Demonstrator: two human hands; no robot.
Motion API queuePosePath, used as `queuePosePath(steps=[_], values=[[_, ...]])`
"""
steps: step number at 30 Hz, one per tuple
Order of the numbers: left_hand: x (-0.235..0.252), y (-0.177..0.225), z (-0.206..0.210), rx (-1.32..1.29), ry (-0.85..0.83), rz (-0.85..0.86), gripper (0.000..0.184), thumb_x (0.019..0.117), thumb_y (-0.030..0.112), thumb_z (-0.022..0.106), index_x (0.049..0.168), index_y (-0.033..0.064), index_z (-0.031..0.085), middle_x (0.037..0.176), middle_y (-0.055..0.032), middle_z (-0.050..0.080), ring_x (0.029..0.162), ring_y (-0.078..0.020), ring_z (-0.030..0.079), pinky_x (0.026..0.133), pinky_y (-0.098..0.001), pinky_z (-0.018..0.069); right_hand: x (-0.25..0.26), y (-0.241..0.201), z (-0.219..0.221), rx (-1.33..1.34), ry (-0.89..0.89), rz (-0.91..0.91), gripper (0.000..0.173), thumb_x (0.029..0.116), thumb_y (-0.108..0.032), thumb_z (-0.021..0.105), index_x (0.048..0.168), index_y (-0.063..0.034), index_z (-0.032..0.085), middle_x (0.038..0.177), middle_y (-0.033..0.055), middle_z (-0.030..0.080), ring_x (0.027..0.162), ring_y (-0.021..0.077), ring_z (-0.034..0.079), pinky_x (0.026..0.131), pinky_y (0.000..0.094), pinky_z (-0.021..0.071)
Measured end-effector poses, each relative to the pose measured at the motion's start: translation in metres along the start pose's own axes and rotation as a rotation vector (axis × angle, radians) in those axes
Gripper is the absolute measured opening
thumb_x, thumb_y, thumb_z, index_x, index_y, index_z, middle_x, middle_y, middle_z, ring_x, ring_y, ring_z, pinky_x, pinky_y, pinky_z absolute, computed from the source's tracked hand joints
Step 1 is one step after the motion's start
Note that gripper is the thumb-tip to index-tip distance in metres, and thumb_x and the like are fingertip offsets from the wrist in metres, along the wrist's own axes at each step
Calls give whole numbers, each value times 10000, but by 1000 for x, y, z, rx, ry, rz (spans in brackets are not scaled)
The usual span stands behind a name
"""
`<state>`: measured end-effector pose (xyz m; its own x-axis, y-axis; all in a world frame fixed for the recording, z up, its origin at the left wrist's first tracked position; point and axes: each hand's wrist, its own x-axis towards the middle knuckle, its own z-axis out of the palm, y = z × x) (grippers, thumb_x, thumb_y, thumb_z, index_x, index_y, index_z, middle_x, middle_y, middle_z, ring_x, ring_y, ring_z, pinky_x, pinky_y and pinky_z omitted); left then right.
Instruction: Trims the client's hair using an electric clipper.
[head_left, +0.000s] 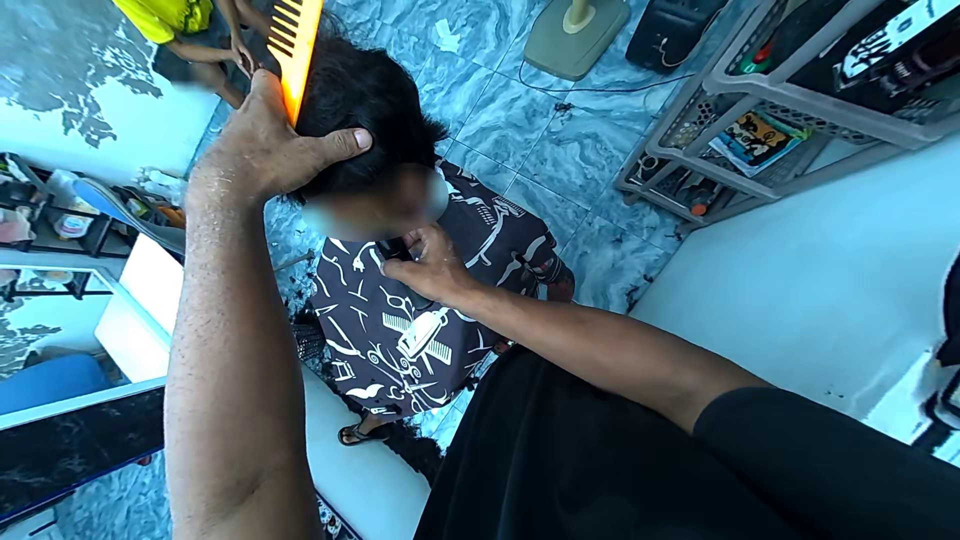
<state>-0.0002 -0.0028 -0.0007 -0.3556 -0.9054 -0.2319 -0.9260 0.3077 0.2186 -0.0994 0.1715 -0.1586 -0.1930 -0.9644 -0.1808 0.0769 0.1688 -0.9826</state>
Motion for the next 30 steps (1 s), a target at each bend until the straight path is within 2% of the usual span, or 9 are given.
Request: queuePosePath(steps=[5, 8, 11, 17, 30], values=[[-1, 3, 0, 3, -2, -25, 1155, 638, 837, 727, 1467, 126, 352, 1307, -224, 594, 1221, -383, 601, 981, -675, 461, -7, 12, -3, 25, -63, 104, 426, 702, -225, 859, 1009, -59, 614, 996, 105, 625, 874, 210, 623, 748, 417, 548], [0, 4, 0, -4, 1, -29, 1153, 645, 830, 733, 1482, 138, 345, 1298, -229, 604, 1211, -394, 610, 974, -690, 464, -10, -8, 2, -46, -42, 5, 465, 708, -239, 869, 1058, -46, 631, 1104, 118, 598, 972, 227, 615, 806, 415, 555], [-2, 11, -1, 6, -6, -39, 1125, 664, 809, 745, 1468, 125, 357, 1272, -252, 609, 1197, -437, 604, 955, -716, 453, -6, -24, 11, -86, 10, -59, 440, 695, -267, 870, 994, -80, 608, 1118, 111, 567, 1017, 228, 588, 820, 408, 542], [-4, 15, -4, 14, -22, -35, 1080, 704, 773, 755, 1455, 102, 366, 1243, -265, 615, 1176, -453, 607, 942, -722, 449, 0, -27, 16, -112, 38, -26, 428, 693, -272, 869, 960, -87, 592, 1098, 112, 540, 981, 231, 572, 785, 399, 528], [-4, 12, -3, 33, -22, -25, 1105, 687, 796, 746, 1448, 90, 368, 1247, -263, 613, 1174, -449, 610, 945, -716, 454, -1, -26, 20, -118, 45, -21, 438, 702, -292, 872, 975, -82, 602, 1097, 114, 541, 968, 229, 575, 778, 397, 530]])
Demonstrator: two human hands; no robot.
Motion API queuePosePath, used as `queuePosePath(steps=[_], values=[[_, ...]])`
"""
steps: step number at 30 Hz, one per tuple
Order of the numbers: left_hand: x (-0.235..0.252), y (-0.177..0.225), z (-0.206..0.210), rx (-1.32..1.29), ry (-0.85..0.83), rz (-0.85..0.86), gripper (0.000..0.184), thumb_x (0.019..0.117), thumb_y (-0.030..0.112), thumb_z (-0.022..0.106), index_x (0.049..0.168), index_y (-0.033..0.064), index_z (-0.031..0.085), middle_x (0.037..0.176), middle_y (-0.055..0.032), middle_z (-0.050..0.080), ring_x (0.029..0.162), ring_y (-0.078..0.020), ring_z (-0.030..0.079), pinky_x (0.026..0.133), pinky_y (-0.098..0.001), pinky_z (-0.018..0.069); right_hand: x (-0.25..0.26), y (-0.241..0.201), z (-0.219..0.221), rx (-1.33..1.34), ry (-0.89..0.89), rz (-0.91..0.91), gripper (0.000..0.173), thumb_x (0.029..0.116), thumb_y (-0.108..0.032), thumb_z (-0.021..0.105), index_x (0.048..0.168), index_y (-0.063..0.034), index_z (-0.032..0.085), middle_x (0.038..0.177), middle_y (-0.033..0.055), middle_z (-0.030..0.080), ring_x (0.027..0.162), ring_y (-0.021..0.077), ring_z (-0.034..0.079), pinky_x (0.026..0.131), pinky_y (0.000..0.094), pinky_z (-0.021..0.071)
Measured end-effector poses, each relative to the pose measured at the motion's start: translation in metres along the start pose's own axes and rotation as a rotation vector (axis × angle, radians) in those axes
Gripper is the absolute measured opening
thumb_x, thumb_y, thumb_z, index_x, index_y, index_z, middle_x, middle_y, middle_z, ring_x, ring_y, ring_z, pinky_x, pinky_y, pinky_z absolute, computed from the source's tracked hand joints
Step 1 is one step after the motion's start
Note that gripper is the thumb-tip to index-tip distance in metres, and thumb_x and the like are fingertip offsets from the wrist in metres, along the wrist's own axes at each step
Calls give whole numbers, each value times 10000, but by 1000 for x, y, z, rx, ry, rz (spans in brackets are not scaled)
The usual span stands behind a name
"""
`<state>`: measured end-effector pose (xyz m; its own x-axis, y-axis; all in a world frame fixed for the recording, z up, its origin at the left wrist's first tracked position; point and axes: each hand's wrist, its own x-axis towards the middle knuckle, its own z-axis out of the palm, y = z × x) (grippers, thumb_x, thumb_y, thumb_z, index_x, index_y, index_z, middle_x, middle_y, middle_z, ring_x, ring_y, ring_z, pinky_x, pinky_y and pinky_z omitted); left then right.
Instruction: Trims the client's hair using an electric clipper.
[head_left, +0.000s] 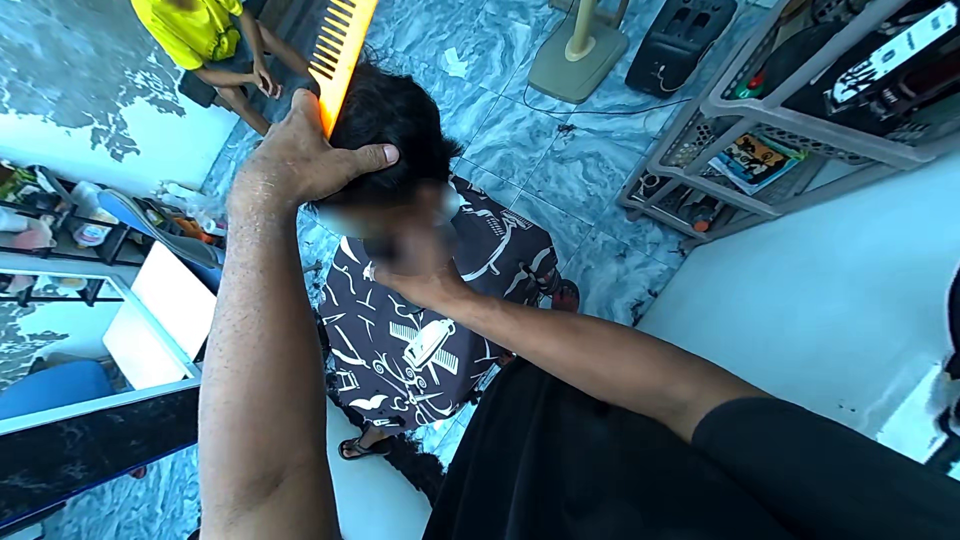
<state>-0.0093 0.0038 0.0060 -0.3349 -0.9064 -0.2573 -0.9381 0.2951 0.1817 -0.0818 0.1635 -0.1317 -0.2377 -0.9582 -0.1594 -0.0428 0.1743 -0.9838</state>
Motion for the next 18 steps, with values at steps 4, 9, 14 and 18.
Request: queuePosePath(steps=[4, 9, 14, 18], values=[[1, 0, 0, 1, -1, -2, 1110, 682, 801, 744, 1453, 97, 365, 1257, -269, 609, 1183, -456, 604, 948, -721, 450, 1, 0, 1, -1, 2, 2, 431, 697, -280, 871, 973, -83, 604, 1088, 110, 539, 963, 228, 573, 771, 398, 529], [2, -1, 0, -14, -2, 17, 1098, 687, 795, 746, 1443, 93, 368, 1255, -248, 611, 1181, -425, 611, 957, -699, 457, 0, 0, 0, -3, 4, 3, 427, 703, -284, 871, 969, -85, 603, 1090, 110, 539, 972, 230, 568, 776, 396, 522], [3, -2, 0, -16, 2, 34, 1091, 685, 794, 746, 1438, 98, 373, 1264, -235, 610, 1193, -406, 610, 966, -686, 460, 0, 0, -2, 1, 0, -3, 425, 709, -292, 867, 973, -80, 610, 1085, 112, 551, 972, 230, 576, 783, 398, 525], [1, -3, 0, -27, 3, 26, 1087, 684, 788, 752, 1431, 95, 373, 1253, -235, 614, 1184, -409, 612, 960, -683, 463, -2, 4, -4, 65, -26, 50, 428, 719, -283, 863, 990, -72, 605, 1086, 111, 567, 971, 233, 590, 792, 418, 532]])
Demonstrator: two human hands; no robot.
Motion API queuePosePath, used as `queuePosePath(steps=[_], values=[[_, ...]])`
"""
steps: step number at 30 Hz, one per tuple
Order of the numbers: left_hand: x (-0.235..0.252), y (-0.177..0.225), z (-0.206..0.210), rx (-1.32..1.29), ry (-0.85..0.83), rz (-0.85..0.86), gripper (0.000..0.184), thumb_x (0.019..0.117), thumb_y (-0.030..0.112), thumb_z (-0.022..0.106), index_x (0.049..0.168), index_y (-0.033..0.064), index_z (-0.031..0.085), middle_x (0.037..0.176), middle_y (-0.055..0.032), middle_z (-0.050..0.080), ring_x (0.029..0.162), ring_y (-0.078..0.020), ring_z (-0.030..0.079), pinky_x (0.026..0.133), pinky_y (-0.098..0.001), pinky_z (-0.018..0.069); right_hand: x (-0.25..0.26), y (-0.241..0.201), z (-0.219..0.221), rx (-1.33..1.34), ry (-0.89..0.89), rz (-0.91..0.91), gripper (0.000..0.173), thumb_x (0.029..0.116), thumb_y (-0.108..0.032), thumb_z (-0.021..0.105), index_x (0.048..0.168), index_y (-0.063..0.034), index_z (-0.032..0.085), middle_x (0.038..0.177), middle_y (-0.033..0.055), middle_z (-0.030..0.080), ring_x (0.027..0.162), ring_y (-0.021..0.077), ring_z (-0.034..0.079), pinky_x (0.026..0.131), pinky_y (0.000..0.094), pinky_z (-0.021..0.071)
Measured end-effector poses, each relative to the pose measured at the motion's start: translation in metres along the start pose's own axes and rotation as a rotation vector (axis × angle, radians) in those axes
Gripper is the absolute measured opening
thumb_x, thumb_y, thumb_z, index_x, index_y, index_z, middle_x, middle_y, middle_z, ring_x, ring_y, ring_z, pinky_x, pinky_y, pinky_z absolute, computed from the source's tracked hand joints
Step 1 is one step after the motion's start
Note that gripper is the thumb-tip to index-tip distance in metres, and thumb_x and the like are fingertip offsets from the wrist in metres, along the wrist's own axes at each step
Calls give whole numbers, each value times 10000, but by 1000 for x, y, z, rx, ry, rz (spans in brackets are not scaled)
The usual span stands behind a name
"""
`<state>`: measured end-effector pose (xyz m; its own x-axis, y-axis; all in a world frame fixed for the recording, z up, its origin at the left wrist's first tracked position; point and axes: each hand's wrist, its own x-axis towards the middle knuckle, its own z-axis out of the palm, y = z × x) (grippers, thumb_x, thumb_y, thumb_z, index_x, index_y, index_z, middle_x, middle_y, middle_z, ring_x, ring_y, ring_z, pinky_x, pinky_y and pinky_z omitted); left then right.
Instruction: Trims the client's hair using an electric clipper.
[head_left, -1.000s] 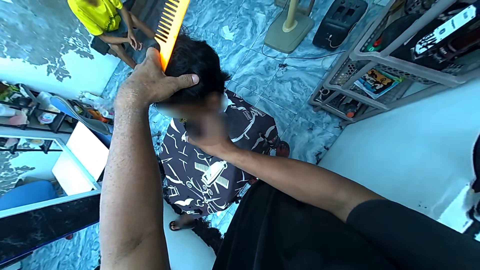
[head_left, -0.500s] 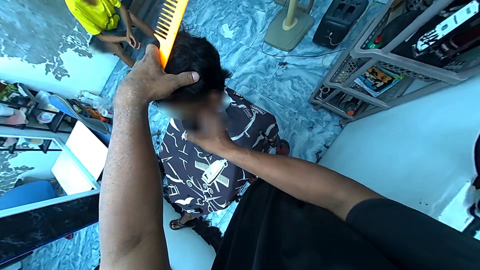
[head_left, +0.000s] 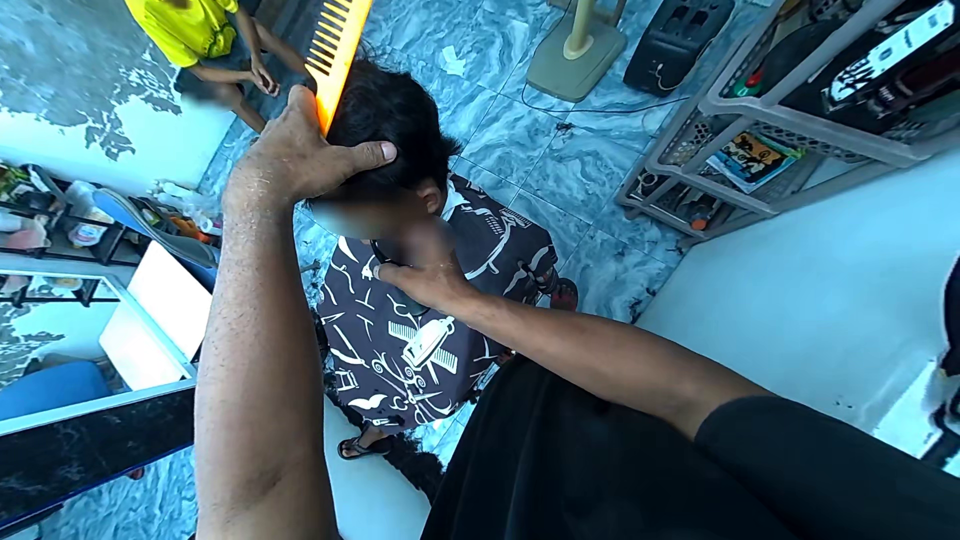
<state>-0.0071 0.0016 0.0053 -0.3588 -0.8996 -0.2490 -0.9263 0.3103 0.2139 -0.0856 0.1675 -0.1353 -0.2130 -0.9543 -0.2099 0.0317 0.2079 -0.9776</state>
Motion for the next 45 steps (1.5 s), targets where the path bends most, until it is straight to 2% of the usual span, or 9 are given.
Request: queuePosePath(steps=[4, 8, 12, 15, 19, 26, 34, 41, 45], values=[[-3, 0, 3, -2, -7, -2, 1096, 692, 781, 757, 1439, 86, 358, 1246, -254, 618, 1172, -440, 617, 948, -707, 460, -16, 3, -16, 222, -187, 236, 437, 773, -240, 838, 1091, -54, 603, 922, 140, 652, 755, 256, 646, 617, 445, 542], [-16, -24, 4, -312, 148, 57, 981, 829, 782, 606, 1472, 79, 372, 1253, -181, 634, 1130, -284, 656, 972, -561, 528, -31, 6, -92, 482, -591, 424, 408, 977, -240, 647, 1333, -70, 542, 1160, 157, 694, 908, 303, 722, 673, 465, 631], [-84, -87, 45, -1271, 1055, -62, 541, 1112, 420, 313, 1401, -2, 489, 1228, -106, 696, 1037, -210, 699, 877, -406, 585, -46, 47, -225, 581, -650, 354, 553, 947, -544, 661, 1369, -206, 547, 1196, 101, 715, 844, 290, 744, 588, 468, 639], [-131, -73, 114, -1764, 1670, -168, 613, 1100, 529, 96, 812, 163, 494, 633, -7, 594, 611, -195, 633, 610, -409, 573, -50, 78, -318, 371, -360, 338, 612, 972, -678, 505, 1363, -213, 580, 846, 12, 692, 544, 130, 627, 433, 337, 560], [-126, 14, 175, -1984, 1538, -47, 710, 1051, 606, 7, 658, 246, 477, 554, 62, 542, 508, -123, 568, 529, -324, 538, -34, 84, -386, 11, -57, 314, 559, 1105, -507, 218, 1349, -137, 560, 696, -19, 604, 445, 99, 547, 400, 292, 527], [-76, 47, 154, -1908, 1551, 261, 742, 1068, 578, 11, 666, 170, 482, 522, -15, 547, 460, -201, 582, 475, -367, 546, 22, 35, -389, -129, -23, 43, 424, 1099, -349, 406, 1406, -57, 405, 800, 60, 653, 576, 192, 665, 514, 360, 608], [-92, 65, 288, -1711, 1233, -157, 573, 1097, 509, 213, 743, 161, 500, 571, -4, 583, 483, -180, 608, 509, -372, 579, 12, 60, -358, 16, -80, 155, 340, 1108, -338, 364, 1290, -64, 448, 742, 75, 661, 552, 205, 664, 493, 352, 597], [-86, 61, 222, -1558, 1246, 410, 522, 1070, 585, 336, 801, 201, 567, 681, 5, 627, 612, -196, 666, 606, -389, 616, -17, 66, -303, 46, -109, 236, 350, 1106, -341, 357, 1322, -71, 417, 752, 80, 667, 562, 198, 669, 482, 332, 584], [-106, 45, 276, -1475, 990, 92, 532, 1107, 460, 307, 782, 125, 563, 607, -3, 619, 530, -180, 646, 552, -392, 606, -25, 48, -259, 1, -174, 132, 404, 1028, -293, 510, 1334, -30, 486, 956, 89, 658, 643, 189, 662, 537, 354, 602]])
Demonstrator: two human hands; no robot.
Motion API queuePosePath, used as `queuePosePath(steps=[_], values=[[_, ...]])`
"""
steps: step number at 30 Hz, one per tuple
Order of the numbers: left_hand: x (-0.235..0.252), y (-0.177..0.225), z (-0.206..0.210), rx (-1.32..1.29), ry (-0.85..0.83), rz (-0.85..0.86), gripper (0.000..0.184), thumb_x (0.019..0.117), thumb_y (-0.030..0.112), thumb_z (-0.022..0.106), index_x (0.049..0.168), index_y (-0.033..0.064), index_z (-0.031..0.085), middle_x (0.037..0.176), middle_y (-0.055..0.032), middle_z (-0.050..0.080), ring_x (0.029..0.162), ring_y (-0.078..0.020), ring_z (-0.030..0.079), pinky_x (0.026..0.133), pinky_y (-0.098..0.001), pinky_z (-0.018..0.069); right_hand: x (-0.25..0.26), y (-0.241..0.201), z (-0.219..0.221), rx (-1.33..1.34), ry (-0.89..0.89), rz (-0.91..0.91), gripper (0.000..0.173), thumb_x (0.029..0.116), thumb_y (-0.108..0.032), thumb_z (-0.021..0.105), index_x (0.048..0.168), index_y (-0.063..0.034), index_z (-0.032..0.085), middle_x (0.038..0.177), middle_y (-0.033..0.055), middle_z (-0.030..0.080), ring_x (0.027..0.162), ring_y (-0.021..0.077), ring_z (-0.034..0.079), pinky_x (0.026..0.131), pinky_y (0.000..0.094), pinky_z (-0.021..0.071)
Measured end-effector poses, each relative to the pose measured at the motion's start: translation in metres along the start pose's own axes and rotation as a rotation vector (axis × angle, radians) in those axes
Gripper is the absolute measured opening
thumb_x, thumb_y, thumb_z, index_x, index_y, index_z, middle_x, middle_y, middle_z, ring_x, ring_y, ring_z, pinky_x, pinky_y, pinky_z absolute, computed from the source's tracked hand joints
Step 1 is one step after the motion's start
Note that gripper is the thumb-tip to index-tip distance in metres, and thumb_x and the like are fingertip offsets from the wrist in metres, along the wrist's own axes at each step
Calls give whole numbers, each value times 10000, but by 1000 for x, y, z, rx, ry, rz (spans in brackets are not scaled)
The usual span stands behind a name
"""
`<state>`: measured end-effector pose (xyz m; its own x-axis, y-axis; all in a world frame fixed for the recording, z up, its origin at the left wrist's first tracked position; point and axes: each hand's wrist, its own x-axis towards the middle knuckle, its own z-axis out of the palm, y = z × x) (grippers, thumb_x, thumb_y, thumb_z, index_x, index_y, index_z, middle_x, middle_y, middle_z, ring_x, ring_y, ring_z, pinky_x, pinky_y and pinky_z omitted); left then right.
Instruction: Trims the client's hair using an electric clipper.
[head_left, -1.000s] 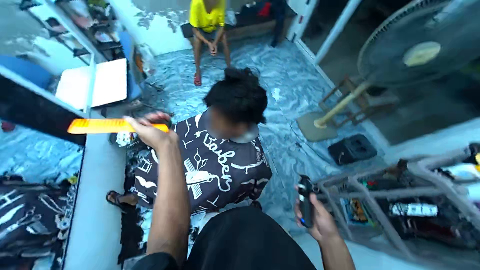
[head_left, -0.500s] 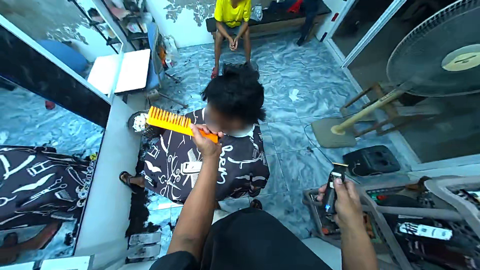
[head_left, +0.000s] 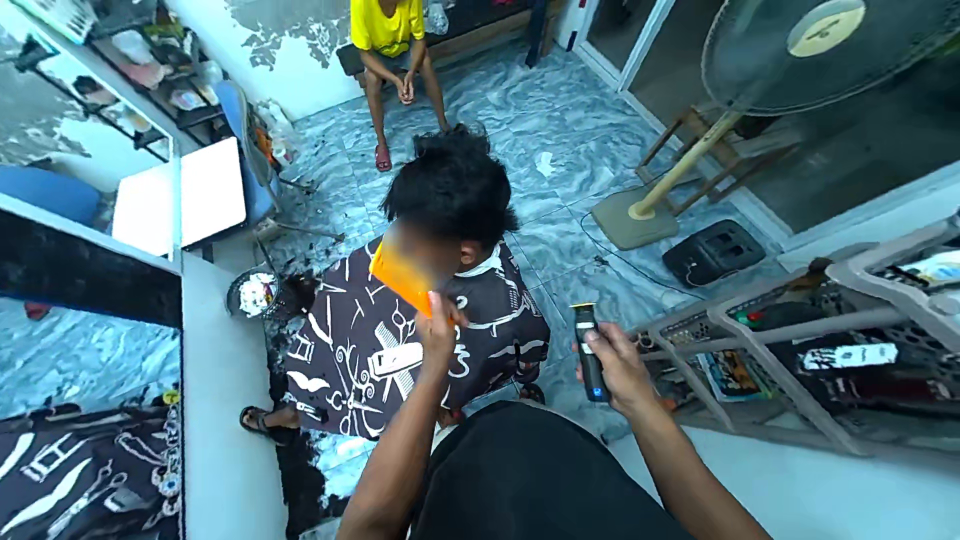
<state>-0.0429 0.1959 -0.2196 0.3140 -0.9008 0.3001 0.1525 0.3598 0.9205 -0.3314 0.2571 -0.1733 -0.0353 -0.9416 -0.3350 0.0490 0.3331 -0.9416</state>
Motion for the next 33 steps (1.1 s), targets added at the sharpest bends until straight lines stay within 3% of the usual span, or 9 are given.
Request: queuePosePath(steps=[3, 6, 7, 8, 10, 14, 20, 27, 33], values=[[10, 52, -14, 154, 99, 79, 342, 1103, 293, 391, 880, 100, 564, 620, 41, 645, 556, -122, 656, 592, -348, 607, 8, -17, 43, -209, -121, -80, 425, 977, -281, 629, 1276, 20, 601, 1077, 145, 675, 824, 204, 700, 720, 399, 629], [97, 116, -17, 459, -22, 327, 238, 1074, 248, 536, 954, 43, 534, 810, -1, 652, 738, -108, 663, 730, -346, 591, 31, -21, 97, -381, -245, -131, 404, 990, -314, 650, 1267, -20, 660, 1102, 147, 715, 987, 226, 700, 920, 458, 580], [134, 132, -12, 624, -118, 372, 314, 1040, 300, 598, 989, -8, 565, 870, -59, 626, 775, -129, 620, 744, -342, 547, 42, -23, 117, -381, -263, -142, 390, 1000, -312, 646, 1274, -36, 662, 1084, 140, 716, 971, 228, 700, 909, 467, 581], [165, 146, -6, 796, -254, 334, 501, 985, 409, 655, 1143, -65, 609, 1027, -171, 639, 893, -222, 616, 833, -409, 529, 52, -23, 136, -364, -274, -131, 395, 1006, -320, 638, 1290, -47, 658, 1085, 139, 711, 969, 233, 696, 902, 477, 581], [213, 163, 13, 1072, -582, 133, 868, 851, 597, 736, 1403, -30, 502, 1319, -256, 584, 1183, -342, 596, 1038, -539, 473, 65, -22, 166, -258, -255, -41, 385, 1006, -335, 648, 1257, -43, 661, 1062, 150, 703, 933, 248, 688, 855, 489, 577], [242, 165, 37, 1273, -979, -72, 839, 774, 519, 861, 1350, 30, 499, 1184, -194, 661, 1121, -341, 655, 980, -619, 505, 76, -16, 191, -38, -164, 176, 333, 936, -333, 712, 1103, -47, 676, 926, 145, 695, 758, 248, 674, 658, 447, 571], [247, 153, 42, 1362, -969, -61, 821, 764, 567, 848, 1288, 29, 516, 1146, -211, 653, 1097, -381, 645, 940, -651, 491, 83, -10, 193, 66, -112, 265, 335, 912, -380, 724, 1021, -68, 666, 848, 135, 691, 664, 242, 667, 565, 407, 553], [252, 150, 55, 1395, -981, -18, 842, 748, 589, 846, 1294, 40, 515, 1143, -206, 654, 1100, -386, 642, 939, -651, 488, 87, -25, 191, 110, -111, 189, 336, 922, -353, 712, 962, -21, 676, 854, 136, 700, 742, 238, 692, 657, 434, 591], [250, 151, 63, 1439, -969, -48, 850, 749, 603, 839, 1301, 46, 509, 1149, -214, 650, 1103, -397, 638, 929, -664, 484, 80, -39, 190, 164, -95, 133, 298, 916, -320, 715, 919, -23, 684, 815, 125, 699, 711, 224, 689, 637, 422, 589]])
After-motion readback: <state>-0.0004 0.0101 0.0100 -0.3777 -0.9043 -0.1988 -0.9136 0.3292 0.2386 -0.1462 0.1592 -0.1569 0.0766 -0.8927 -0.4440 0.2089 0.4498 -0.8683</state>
